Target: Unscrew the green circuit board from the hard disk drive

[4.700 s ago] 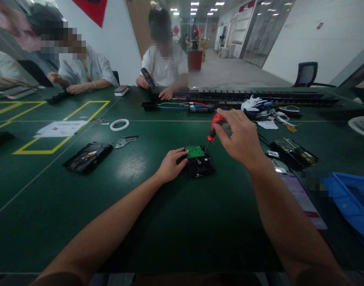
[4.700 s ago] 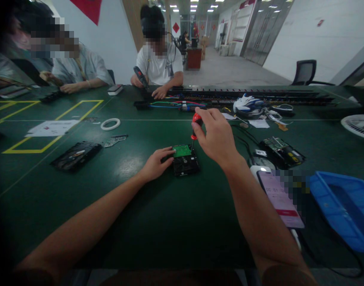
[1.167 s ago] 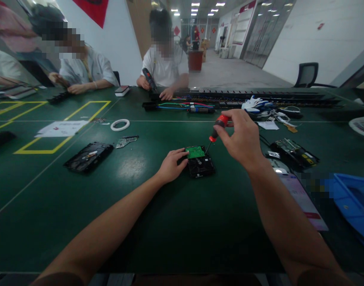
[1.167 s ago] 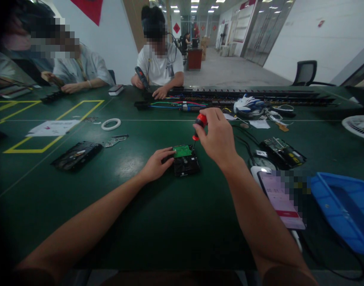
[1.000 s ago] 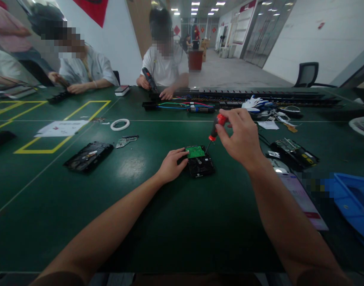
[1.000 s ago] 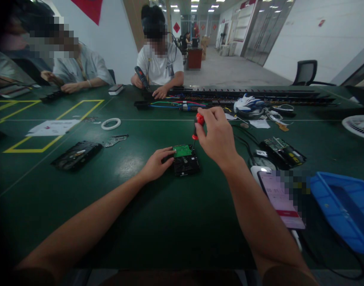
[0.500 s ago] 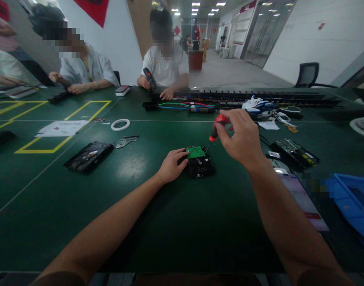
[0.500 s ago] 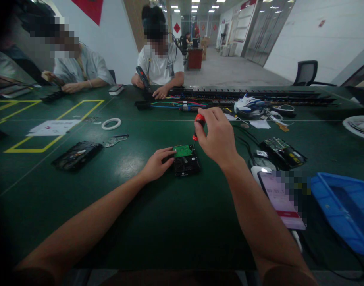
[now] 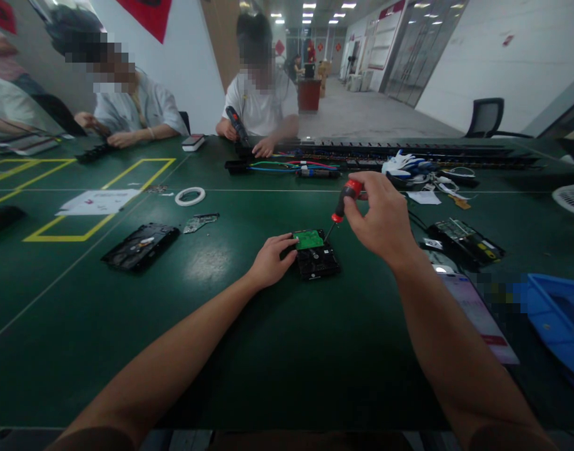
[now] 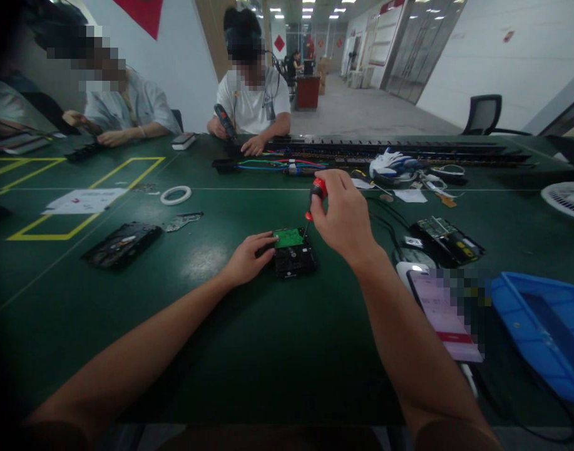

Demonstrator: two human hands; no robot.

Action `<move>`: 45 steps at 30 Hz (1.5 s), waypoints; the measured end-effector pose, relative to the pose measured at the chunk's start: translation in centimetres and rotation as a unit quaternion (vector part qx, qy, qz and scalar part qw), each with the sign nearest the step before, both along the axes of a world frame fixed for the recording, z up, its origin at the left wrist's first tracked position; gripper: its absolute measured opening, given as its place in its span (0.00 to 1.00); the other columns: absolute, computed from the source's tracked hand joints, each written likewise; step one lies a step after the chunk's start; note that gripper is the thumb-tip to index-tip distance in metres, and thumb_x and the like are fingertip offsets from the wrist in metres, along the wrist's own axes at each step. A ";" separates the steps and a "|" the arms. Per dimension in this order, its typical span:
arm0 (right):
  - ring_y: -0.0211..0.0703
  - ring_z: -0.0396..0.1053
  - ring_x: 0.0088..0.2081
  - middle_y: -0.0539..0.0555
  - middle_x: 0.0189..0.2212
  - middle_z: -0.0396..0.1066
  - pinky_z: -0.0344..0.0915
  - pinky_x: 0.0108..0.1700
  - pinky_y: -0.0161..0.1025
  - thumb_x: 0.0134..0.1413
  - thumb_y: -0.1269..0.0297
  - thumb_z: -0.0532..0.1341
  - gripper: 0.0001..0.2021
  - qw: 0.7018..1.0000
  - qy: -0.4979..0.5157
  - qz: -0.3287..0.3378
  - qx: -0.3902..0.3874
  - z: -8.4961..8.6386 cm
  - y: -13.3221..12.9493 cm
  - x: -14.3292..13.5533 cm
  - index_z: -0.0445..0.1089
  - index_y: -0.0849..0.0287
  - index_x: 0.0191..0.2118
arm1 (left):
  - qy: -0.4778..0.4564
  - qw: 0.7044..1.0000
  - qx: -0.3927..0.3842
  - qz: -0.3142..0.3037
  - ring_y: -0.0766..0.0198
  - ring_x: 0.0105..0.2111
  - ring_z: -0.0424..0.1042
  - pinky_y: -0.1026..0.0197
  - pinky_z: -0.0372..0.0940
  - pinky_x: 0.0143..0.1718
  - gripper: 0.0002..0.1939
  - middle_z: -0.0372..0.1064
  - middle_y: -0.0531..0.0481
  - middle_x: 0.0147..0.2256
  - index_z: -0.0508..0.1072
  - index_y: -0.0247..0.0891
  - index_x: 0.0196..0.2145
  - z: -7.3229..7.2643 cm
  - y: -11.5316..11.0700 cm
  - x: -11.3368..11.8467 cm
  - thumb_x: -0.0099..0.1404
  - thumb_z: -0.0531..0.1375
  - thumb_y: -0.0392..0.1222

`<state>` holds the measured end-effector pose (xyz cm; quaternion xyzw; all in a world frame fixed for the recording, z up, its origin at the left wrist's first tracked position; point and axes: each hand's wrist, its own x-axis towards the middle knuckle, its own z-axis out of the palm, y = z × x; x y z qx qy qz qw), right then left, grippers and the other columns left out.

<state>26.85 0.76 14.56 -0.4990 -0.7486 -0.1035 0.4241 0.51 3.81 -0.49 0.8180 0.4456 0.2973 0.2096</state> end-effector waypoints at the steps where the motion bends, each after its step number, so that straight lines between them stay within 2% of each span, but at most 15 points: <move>1: 0.61 0.74 0.53 0.62 0.53 0.75 0.72 0.56 0.61 0.66 0.67 0.60 0.16 1.000 -0.001 -0.001 -0.002 0.0 0.0 0.1 0.71 0.52 0.58 | 0.000 1.000 -0.001 0.000 0.48 0.68 0.68 0.39 0.64 0.70 0.20 0.71 0.43 0.67 0.77 0.44 0.63 0.0 0.0 0.0 0.77 0.61 0.44; 6: 0.62 0.74 0.53 0.64 0.51 0.74 0.72 0.57 0.61 0.68 0.62 0.62 0.15 1.000 -0.017 -0.019 -0.002 0.1 0.0 0.1 0.73 0.56 0.57 | -0.005 1.000 0.003 -0.004 0.47 0.68 0.68 0.38 0.64 0.70 0.20 0.71 0.41 0.67 0.77 0.42 0.64 0.0 0.0 -0.1 0.77 0.61 0.44; 11: 0.62 0.74 0.57 0.65 0.55 0.75 0.72 0.58 0.61 0.68 0.67 0.58 0.17 1.000 -0.004 0.005 0.009 -0.1 0.2 0.0 0.72 0.56 0.59 | -0.006 1.000 0.008 -0.004 0.48 0.68 0.68 0.40 0.64 0.70 0.20 0.71 0.41 0.66 0.78 0.41 0.63 -0.2 0.1 -0.1 0.76 0.62 0.43; 16: 0.60 0.75 0.50 0.61 0.50 0.76 0.74 0.52 0.58 0.66 0.63 0.63 0.14 1.000 0.024 -0.012 0.002 -0.2 0.2 0.1 0.72 0.53 0.56 | -0.006 1.000 0.011 -0.005 0.48 0.68 0.68 0.40 0.64 0.70 0.20 0.71 0.41 0.67 0.77 0.40 0.63 -0.4 0.2 -0.1 0.77 0.61 0.43; 18: 0.60 0.74 0.50 0.61 0.49 0.75 0.74 0.52 0.58 0.66 0.62 0.64 0.12 1.000 0.017 -0.013 0.004 -0.1 0.2 0.1 0.73 0.53 0.54 | -0.006 1.000 0.010 -0.006 0.48 0.68 0.68 0.40 0.63 0.70 0.20 0.71 0.40 0.66 0.77 0.40 0.64 -0.4 0.1 -0.1 0.77 0.61 0.43; 23: 0.62 0.74 0.55 0.63 0.54 0.75 0.74 0.53 0.60 0.66 0.67 0.60 0.16 1.000 0.005 0.003 0.005 -0.1 0.2 0.0 0.71 0.54 0.57 | -0.001 1.000 0.001 0.000 0.47 0.68 0.67 0.38 0.64 0.70 0.21 0.70 0.42 0.67 0.77 0.41 0.64 -0.3 0.1 -0.1 0.77 0.61 0.44; 27: 0.61 0.75 0.50 0.63 0.52 0.75 0.74 0.51 0.58 0.64 0.66 0.63 0.15 1.000 0.012 -0.010 0.004 0.0 0.1 0.1 0.72 0.55 0.56 | -0.003 1.000 0.006 -0.004 0.47 0.68 0.67 0.39 0.64 0.70 0.21 0.71 0.42 0.67 0.77 0.42 0.64 -0.4 0.2 -0.1 0.77 0.61 0.44; 31: 0.61 0.74 0.51 0.61 0.48 0.75 0.73 0.52 0.59 0.65 0.64 0.64 0.11 1.000 0.002 -0.016 0.012 0.1 0.0 0.0 0.73 0.53 0.51 | -0.005 1.000 0.012 -0.001 0.47 0.68 0.68 0.39 0.65 0.69 0.20 0.71 0.41 0.67 0.77 0.43 0.64 -0.5 0.2 -0.1 0.77 0.61 0.43; 34: 0.62 0.74 0.54 0.63 0.52 0.75 0.74 0.54 0.60 0.64 0.68 0.62 0.14 1.000 0.000 0.005 0.012 0.1 0.0 0.0 0.72 0.54 0.55 | -0.001 1.000 0.010 0.000 0.47 0.68 0.68 0.38 0.65 0.68 0.20 0.70 0.42 0.67 0.77 0.43 0.64 -0.4 0.1 -0.1 0.77 0.61 0.44; 37: 0.61 0.74 0.53 0.63 0.54 0.75 0.74 0.53 0.60 0.64 0.69 0.61 0.18 1.000 0.003 0.007 0.001 0.0 0.1 0.0 0.71 0.54 0.58 | 0.000 1.000 0.013 -0.002 0.47 0.68 0.68 0.38 0.65 0.69 0.20 0.70 0.41 0.67 0.77 0.43 0.64 -0.4 0.1 -0.1 0.77 0.61 0.43; 42: 0.62 0.73 0.54 0.62 0.51 0.75 0.73 0.55 0.60 0.65 0.65 0.63 0.15 1.000 -0.011 -0.011 -0.003 0.2 -0.1 -0.1 0.73 0.54 0.56 | -0.006 1.000 0.020 0.000 0.48 0.67 0.69 0.39 0.64 0.69 0.20 0.71 0.41 0.66 0.77 0.42 0.63 -0.5 0.1 0.0 0.77 0.61 0.43; 45: 0.63 0.72 0.56 0.64 0.53 0.74 0.72 0.57 0.60 0.65 0.68 0.62 0.16 1.000 -0.019 0.000 -0.001 0.2 -0.1 0.0 0.72 0.55 0.57 | -0.010 1.000 0.019 -0.002 0.48 0.67 0.69 0.39 0.65 0.69 0.20 0.72 0.41 0.66 0.78 0.42 0.63 -0.5 0.1 0.0 0.77 0.61 0.43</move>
